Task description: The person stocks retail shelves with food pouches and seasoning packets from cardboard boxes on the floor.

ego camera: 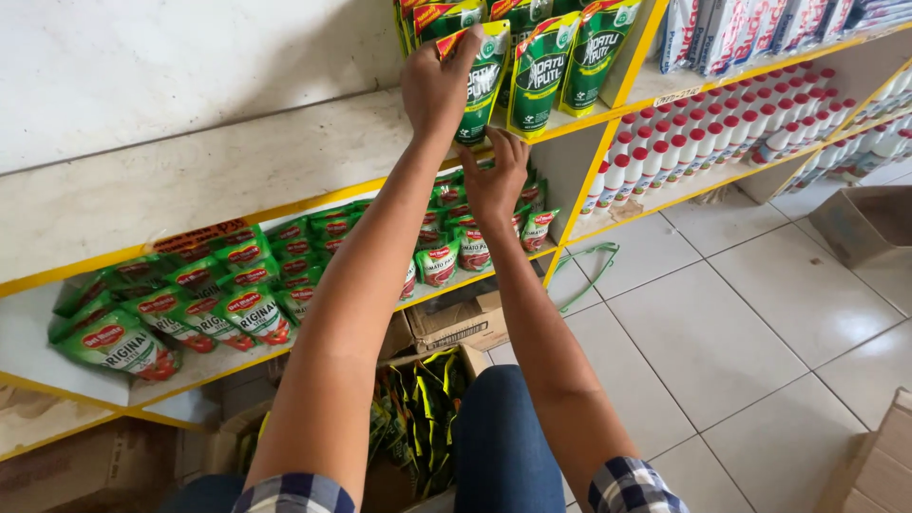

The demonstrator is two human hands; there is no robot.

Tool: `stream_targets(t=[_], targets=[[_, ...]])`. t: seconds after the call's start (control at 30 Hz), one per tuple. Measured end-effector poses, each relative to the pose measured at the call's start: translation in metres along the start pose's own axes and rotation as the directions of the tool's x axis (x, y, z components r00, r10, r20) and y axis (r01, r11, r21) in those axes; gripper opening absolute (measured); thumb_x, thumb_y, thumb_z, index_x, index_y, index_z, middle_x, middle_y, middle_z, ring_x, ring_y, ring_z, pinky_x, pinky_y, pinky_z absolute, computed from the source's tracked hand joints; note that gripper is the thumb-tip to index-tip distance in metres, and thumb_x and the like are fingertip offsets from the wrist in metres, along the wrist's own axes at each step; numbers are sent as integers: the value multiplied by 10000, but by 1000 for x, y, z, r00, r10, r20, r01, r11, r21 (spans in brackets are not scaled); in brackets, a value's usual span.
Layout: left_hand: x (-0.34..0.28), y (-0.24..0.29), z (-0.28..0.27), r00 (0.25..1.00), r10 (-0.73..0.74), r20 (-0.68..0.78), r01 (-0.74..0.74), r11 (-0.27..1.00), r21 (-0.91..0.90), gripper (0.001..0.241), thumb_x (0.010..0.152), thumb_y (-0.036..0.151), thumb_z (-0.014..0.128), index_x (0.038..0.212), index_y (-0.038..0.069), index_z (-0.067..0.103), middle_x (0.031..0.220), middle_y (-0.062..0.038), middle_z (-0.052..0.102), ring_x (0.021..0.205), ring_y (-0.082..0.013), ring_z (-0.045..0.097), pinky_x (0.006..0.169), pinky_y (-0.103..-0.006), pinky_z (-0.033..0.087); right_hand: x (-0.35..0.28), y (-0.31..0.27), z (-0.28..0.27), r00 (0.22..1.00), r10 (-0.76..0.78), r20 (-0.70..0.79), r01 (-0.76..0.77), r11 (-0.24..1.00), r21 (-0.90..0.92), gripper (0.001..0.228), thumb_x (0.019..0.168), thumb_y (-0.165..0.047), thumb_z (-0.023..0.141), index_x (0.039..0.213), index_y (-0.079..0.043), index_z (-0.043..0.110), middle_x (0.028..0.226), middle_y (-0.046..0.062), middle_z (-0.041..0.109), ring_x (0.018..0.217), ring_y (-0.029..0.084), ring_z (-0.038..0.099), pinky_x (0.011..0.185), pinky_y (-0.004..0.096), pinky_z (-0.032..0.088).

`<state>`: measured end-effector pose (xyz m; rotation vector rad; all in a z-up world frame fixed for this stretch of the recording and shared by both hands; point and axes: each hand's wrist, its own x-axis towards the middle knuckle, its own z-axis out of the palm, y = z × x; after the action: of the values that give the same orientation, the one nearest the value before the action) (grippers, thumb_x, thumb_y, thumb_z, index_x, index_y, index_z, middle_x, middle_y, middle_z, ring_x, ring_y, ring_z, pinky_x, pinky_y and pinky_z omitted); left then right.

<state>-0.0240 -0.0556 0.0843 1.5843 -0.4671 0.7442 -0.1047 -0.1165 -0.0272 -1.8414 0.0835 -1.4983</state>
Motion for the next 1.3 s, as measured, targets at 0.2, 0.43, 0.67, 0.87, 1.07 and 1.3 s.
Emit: stream_targets(t=[0.2, 0.43, 0.67, 0.87, 1.07, 1.3], targets=[[-8, -13, 1, 998, -66, -1, 65, 986, -151, 524, 877, 547, 776, 859, 23, 777, 670, -32, 638, 637, -94, 564, 600, -299, 457, 2, -7, -3, 1000, -4, -21, 3, 999, -52, 368, 745, -139, 924, 1023, -11, 719, 1056, 126, 714, 1085, 371, 608, 945, 465, 495], [-43, -57, -22, 991, -105, 78, 130, 872, -472, 338, 933, 346, 792, 904, 12, 749, 753, 64, 669, 712, -17, 540, 649, -218, 446, 2, -8, -4, 1000, 3, -25, -4, 1000, -27, 368, 759, -150, 920, 1037, -11, 724, 1053, 122, 719, 1071, 367, 609, 937, 459, 491], [-49, -52, -36, 983, -43, 178, 142, 793, -593, 292, 980, 253, 783, 1093, -10, 723, 930, 24, 738, 841, -29, 638, 764, -217, 521, -8, -1, -5, 998, 57, 36, -57, 998, 0, 429, 794, -151, 906, 1148, -11, 707, 1099, 118, 715, 1037, 325, 628, 916, 430, 516], [-75, -31, -77, 993, 102, 59, -86, 968, -234, 387, 914, 236, 830, 1176, 16, 650, 926, -3, 668, 672, -36, 562, 612, -213, 506, -26, -10, -16, 997, 34, 73, -43, 993, 113, 609, 817, -118, 872, 1326, 25, 569, 1244, 155, 616, 1006, 273, 627, 893, 390, 540], [-124, -44, -140, 980, 75, 182, -63, 995, -74, 169, 1055, 187, 729, 1068, 20, 714, 844, -48, 729, 730, -65, 638, 674, -261, 525, -60, -28, -20, 992, 101, 72, -113, 976, 188, 328, 906, -67, 803, 1167, 2, 617, 1206, 123, 581, 894, 216, 606, 778, 332, 536], [-198, -56, -291, 653, -297, 697, -27, 910, 413, 168, 884, 249, 758, 931, 89, 778, 843, -131, 754, 731, -274, 722, 677, -397, 541, -159, -47, 1, 791, 74, 607, -267, 935, 233, 370, 1060, -241, 661, 810, 22, 587, 723, 140, 532, 654, 234, 482, 599, 365, 432]])
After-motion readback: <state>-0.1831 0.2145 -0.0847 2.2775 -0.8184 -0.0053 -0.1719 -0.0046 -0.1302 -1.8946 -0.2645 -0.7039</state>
